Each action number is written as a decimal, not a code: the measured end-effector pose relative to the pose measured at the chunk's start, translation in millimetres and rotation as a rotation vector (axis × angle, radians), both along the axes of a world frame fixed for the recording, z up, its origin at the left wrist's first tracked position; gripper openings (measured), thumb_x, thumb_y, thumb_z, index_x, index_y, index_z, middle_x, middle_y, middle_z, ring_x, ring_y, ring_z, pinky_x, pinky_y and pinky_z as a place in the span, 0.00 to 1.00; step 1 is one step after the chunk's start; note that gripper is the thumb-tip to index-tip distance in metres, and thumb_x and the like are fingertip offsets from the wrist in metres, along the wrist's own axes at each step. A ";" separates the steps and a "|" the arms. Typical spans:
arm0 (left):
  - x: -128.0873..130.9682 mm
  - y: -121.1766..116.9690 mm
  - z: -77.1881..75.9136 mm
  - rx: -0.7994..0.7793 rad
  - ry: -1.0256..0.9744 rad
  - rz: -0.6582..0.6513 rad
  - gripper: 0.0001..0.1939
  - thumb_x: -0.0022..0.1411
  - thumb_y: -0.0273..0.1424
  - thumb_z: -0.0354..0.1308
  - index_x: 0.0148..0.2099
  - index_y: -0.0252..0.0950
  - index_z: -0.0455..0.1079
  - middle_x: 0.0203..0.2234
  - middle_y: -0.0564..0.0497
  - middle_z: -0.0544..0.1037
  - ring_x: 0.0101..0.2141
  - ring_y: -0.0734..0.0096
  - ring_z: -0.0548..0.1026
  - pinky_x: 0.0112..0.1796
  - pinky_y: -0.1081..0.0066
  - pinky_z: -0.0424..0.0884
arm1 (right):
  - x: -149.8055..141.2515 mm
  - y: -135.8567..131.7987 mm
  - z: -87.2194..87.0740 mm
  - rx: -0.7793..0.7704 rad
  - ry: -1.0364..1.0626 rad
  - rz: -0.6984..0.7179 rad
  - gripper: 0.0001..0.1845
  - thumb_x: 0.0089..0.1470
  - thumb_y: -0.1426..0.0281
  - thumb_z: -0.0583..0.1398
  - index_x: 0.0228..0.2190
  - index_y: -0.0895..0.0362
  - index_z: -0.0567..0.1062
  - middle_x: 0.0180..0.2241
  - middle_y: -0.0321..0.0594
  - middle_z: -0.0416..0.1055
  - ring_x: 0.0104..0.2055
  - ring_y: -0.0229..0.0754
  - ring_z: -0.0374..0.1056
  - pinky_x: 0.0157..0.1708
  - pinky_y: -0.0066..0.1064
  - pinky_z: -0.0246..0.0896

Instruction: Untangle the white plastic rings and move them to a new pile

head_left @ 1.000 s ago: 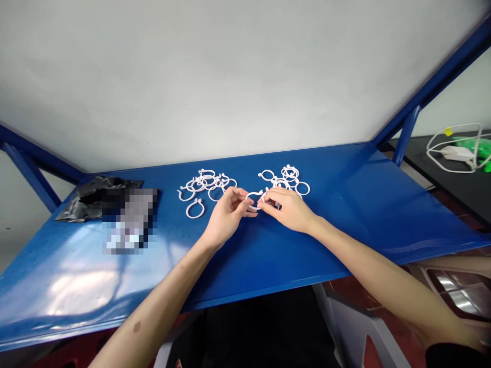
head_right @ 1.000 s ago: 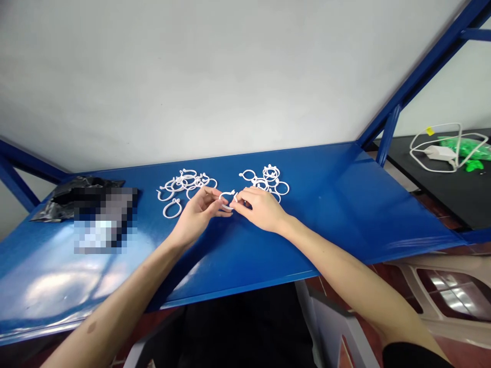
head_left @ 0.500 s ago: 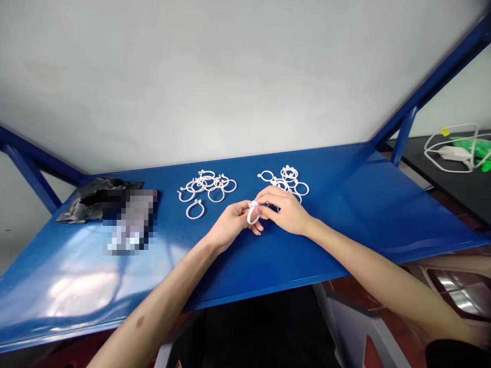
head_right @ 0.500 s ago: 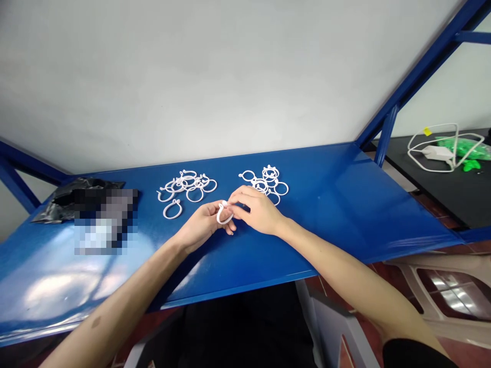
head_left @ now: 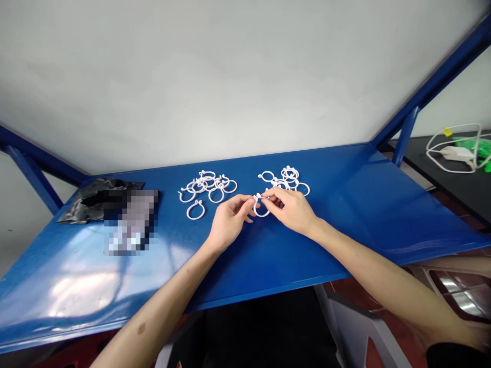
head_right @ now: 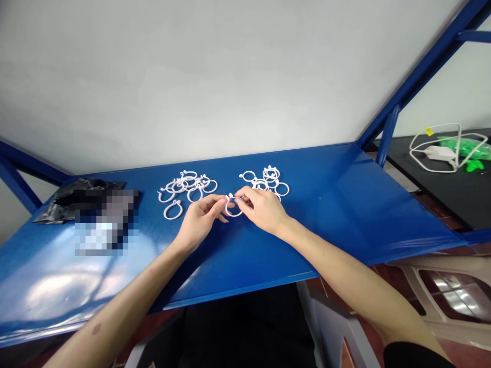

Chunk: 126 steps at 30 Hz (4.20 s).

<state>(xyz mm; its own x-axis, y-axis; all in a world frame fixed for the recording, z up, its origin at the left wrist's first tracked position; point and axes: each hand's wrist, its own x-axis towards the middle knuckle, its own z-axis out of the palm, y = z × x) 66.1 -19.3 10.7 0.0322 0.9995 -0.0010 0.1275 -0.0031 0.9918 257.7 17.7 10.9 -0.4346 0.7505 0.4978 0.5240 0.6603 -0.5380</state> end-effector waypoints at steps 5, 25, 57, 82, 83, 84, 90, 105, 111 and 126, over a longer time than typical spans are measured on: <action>0.3 -1.3 -3.0 0.031 0.059 0.013 0.21 0.63 0.49 0.61 0.44 0.35 0.78 0.34 0.47 0.84 0.33 0.65 0.80 0.37 0.68 0.77 | -0.7 -1.3 -1.9 0.165 -0.116 0.009 0.12 0.68 0.69 0.55 0.34 0.54 0.77 0.30 0.39 0.78 0.32 0.40 0.74 0.32 0.31 0.66; -23.2 11.3 3.6 0.416 0.712 0.181 0.13 0.69 0.36 0.55 0.52 0.40 0.75 0.44 0.46 0.82 0.44 0.59 0.77 0.49 0.60 0.72 | 34.5 30.8 15.9 0.151 -0.218 -0.143 0.10 0.68 0.67 0.57 0.40 0.53 0.80 0.42 0.44 0.76 0.44 0.47 0.72 0.41 0.37 0.68; -26.8 10.0 8.3 0.045 -0.488 -0.181 0.13 0.57 0.35 0.72 0.43 0.37 0.77 0.32 0.52 0.77 0.32 0.73 0.76 0.37 0.70 0.72 | -0.7 -4.9 9.4 -0.014 0.020 0.206 0.15 0.65 0.63 0.60 0.52 0.51 0.73 0.49 0.41 0.78 0.48 0.46 0.75 0.48 0.41 0.74; -4.2 7.9 -7.7 0.033 -0.362 0.150 0.14 0.57 0.39 0.70 0.42 0.37 0.78 0.32 0.54 0.76 0.30 0.78 0.69 0.32 0.76 0.67 | -13.9 -10.0 -11.2 -0.022 0.144 0.099 0.13 0.66 0.69 0.58 0.51 0.53 0.71 0.35 0.37 0.76 0.33 0.39 0.75 0.35 0.32 0.74; -5.2 8.1 -8.3 0.029 -0.327 0.155 0.15 0.57 0.40 0.70 0.43 0.37 0.79 0.34 0.53 0.77 0.31 0.78 0.70 0.31 0.76 0.66 | -12.9 -8.1 -9.8 -0.026 0.174 0.087 0.13 0.66 0.69 0.58 0.51 0.52 0.72 0.35 0.36 0.77 0.33 0.39 0.75 0.36 0.32 0.74; -6.0 8.2 -8.9 0.013 -0.295 0.151 0.16 0.57 0.41 0.70 0.44 0.38 0.79 0.35 0.52 0.77 0.32 0.77 0.70 0.31 0.76 0.67 | -11.9 -6.5 -8.4 -0.027 0.194 0.078 0.13 0.66 0.69 0.57 0.51 0.52 0.73 0.35 0.37 0.77 0.33 0.38 0.75 0.37 0.32 0.75; -4.5 5.7 -8.3 -0.062 -0.190 0.084 0.22 0.54 0.49 0.70 0.41 0.36 0.80 0.31 0.50 0.79 0.29 0.74 0.70 0.30 0.73 0.69 | -8.9 -3.8 -4.1 -0.065 0.211 0.109 0.14 0.67 0.69 0.56 0.49 0.52 0.78 0.39 0.39 0.78 0.34 0.38 0.75 0.37 0.34 0.77; -8.0 4.3 -18.0 0.085 0.010 0.096 0.15 0.57 0.44 0.68 0.34 0.36 0.79 0.19 0.54 0.74 0.22 0.74 0.70 0.28 0.73 0.66 | -5.8 -4.9 -4.4 -0.214 0.167 0.251 0.12 0.68 0.69 0.56 0.46 0.51 0.79 0.36 0.35 0.80 0.30 0.36 0.75 0.33 0.29 0.72; -24.6 19.8 -10.0 0.510 0.584 0.111 0.13 0.66 0.39 0.61 0.49 0.40 0.79 0.44 0.43 0.81 0.44 0.55 0.75 0.50 0.57 0.69 | 16.3 20.0 10.0 -0.014 0.136 -0.082 0.11 0.68 0.68 0.55 0.47 0.52 0.77 0.38 0.39 0.80 0.39 0.43 0.77 0.40 0.34 0.70; -30.3 25.4 -26.9 0.535 1.036 0.129 0.15 0.67 0.26 0.49 0.48 0.41 0.75 0.38 0.42 0.83 0.42 0.49 0.70 0.45 0.53 0.62 | 30.8 60.5 -4.6 -0.022 -0.033 -0.248 0.07 0.61 0.68 0.61 0.38 0.54 0.80 0.35 0.40 0.79 0.37 0.46 0.72 0.41 0.40 0.68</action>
